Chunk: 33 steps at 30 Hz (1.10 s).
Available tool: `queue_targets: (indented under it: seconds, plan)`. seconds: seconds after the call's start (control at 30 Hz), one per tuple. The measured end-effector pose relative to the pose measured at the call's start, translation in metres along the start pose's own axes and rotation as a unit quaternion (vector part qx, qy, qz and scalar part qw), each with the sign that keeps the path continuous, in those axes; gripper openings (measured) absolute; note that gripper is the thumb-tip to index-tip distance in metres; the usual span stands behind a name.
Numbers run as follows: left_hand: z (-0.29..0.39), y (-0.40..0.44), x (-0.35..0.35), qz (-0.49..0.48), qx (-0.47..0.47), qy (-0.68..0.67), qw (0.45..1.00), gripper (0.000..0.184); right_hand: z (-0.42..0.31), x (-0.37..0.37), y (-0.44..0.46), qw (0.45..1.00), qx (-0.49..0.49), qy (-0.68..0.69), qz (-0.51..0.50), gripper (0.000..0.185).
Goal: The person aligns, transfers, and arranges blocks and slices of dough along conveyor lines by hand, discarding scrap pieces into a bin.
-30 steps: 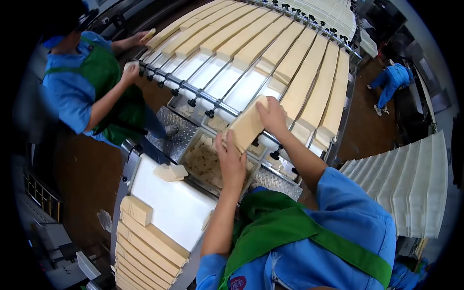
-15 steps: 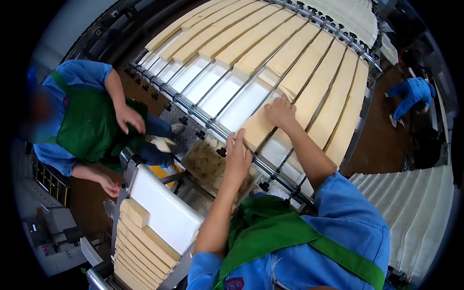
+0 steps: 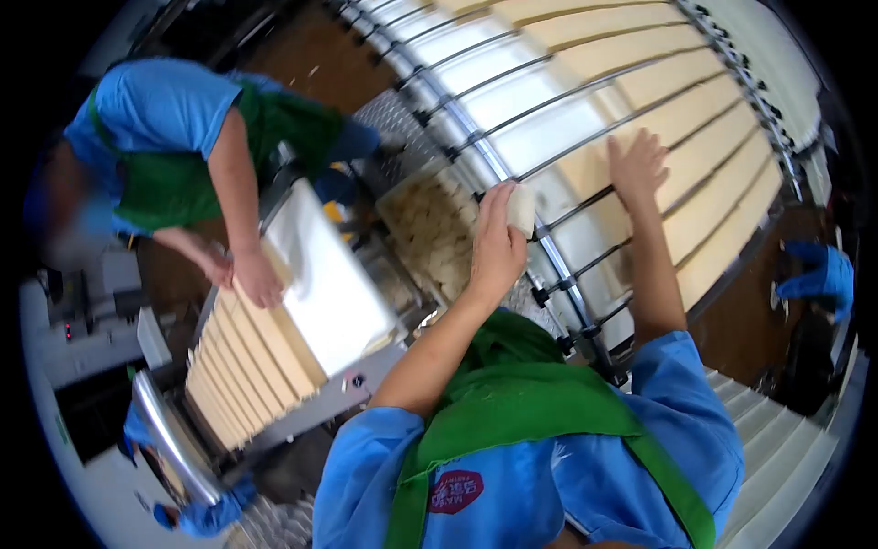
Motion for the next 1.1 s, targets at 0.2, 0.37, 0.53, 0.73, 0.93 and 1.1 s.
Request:
queue_targets:
  seconds: [0.2,0.37,0.53,0.73,0.93,1.1]
  plan:
    - [-0.04,-0.065,-0.088,0.113,-0.081,0.109,0.984,0.053,-0.047,-0.01,-0.06,0.984,-0.16,0.064,0.032,0.073]
    - [-0.055,-0.148,-0.159,0.325,-0.089,0.008,0.941,0.032,-0.11,-0.019,-0.129,0.907,-0.347,0.235,0.047,0.049]
    - [-0.098,-0.254,-0.226,0.518,-0.167,0.111,0.831,0.033,-0.175,-0.01,-0.213,0.808,-0.362,0.447,-0.126,0.021]
    - [-0.175,-0.348,-0.292,0.557,-0.388,0.225,0.699,0.063,-0.258,-0.024,-0.299,0.77,-0.428,0.405,-0.246,0.022]
    - [-0.208,-0.357,-0.324,0.462,-0.485,0.198,0.716,0.088,-0.356,-0.033,-0.393,0.646,-0.576,0.371,-0.336,0.011]
    - [-0.189,-0.334,-0.336,0.434,-0.474,0.177,0.745,0.083,-0.434,0.014,-0.464,0.588,-0.673,0.319,-0.316,0.014]
Point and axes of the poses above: each hand's wrist, its own y-axis towards the middle knuckle, its own x-axis out of the palm, z = x × y, the point moved 2 cm from there along y, towards the middle knuckle, and after that the axes turned 4 degrees about -x, right-handed, at the moved point
